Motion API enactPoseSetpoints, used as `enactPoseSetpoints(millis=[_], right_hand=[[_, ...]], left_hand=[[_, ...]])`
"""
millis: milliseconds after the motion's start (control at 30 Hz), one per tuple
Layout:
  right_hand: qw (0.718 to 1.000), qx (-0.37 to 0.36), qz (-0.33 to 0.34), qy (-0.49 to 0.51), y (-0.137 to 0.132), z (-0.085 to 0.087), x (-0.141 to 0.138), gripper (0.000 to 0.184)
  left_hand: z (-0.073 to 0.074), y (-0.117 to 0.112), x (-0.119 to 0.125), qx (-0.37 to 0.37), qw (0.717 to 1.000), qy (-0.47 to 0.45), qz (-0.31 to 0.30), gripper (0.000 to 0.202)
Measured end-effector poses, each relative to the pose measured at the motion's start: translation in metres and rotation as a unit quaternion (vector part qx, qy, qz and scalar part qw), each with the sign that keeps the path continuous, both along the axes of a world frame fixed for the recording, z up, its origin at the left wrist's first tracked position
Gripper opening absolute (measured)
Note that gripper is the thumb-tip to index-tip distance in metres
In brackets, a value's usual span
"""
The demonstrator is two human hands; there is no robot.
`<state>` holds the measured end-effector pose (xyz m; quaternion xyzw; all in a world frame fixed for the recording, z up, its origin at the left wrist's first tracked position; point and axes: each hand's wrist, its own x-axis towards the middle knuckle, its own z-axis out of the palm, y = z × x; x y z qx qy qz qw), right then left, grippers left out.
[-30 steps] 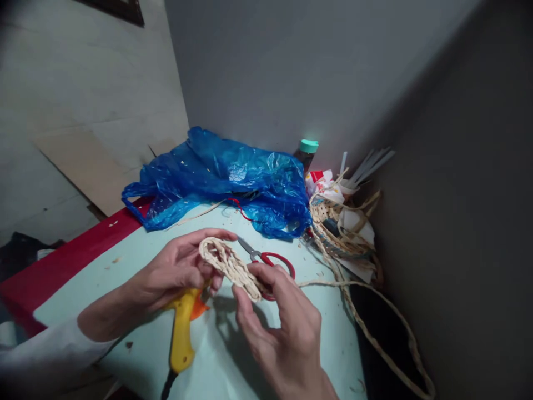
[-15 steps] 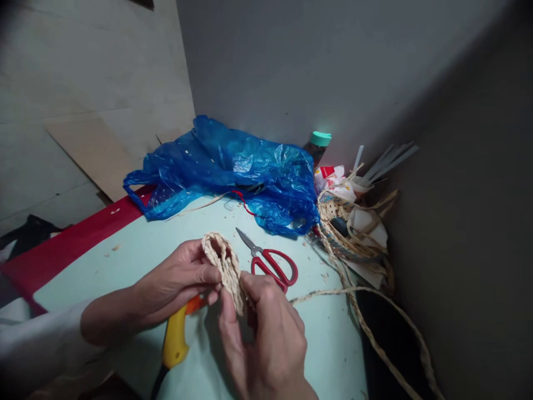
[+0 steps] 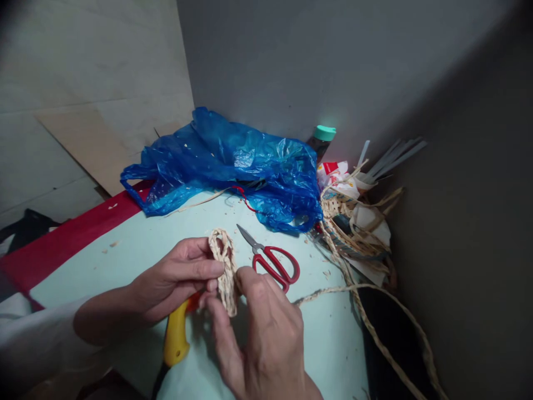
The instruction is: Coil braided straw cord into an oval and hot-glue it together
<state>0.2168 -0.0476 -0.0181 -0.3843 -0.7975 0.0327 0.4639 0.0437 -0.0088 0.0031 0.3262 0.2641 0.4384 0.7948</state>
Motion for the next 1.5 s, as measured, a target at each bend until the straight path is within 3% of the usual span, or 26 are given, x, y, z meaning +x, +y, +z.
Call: enactPoseSetpoints(millis=[67, 267, 733, 967, 1133, 1367, 1500], right_hand=[[1.000, -0.004, 0.017, -0.018, 0.000, 0.002, 0.004, 0.038], [0.998, 0.050, -0.018, -0.043, 0.003, 0.009, 0.012, 0.036], [0.997, 0.059, 0.054, 0.022, 0.007, 0.006, 0.007, 0.048], [0.996, 0.068, 0.030, -0.046, 0.005, 0.006, 0.010, 0.049], [0.993, 0.080, 0.009, -0.085, 0.006, 0.009, 0.011, 0.040], [0.994, 0.104, -0.006, -0.036, 0.005, 0.009, 0.002, 0.038], [0.995, 0.100, 0.012, 0.004, 0.003, 0.009, 0.001, 0.040]], left_hand=[[0.001, 0.000, 0.000, 0.002, 1.000, 0.004, 0.001, 0.007], [0.001, 0.000, -0.003, 0.011, 1.000, 0.022, -0.007, 0.006], [-0.001, 0.001, -0.008, 0.012, 0.997, 0.076, 0.009, 0.010], [-0.001, 0.000, -0.008, 0.022, 0.994, 0.103, 0.004, 0.013], [-0.006, 0.003, -0.004, 0.006, 0.998, 0.065, 0.006, 0.014], [-0.008, 0.005, 0.000, -0.021, 0.999, -0.010, -0.035, 0.019], [-0.002, 0.004, -0.002, -0.023, 0.999, -0.002, -0.042, 0.018]])
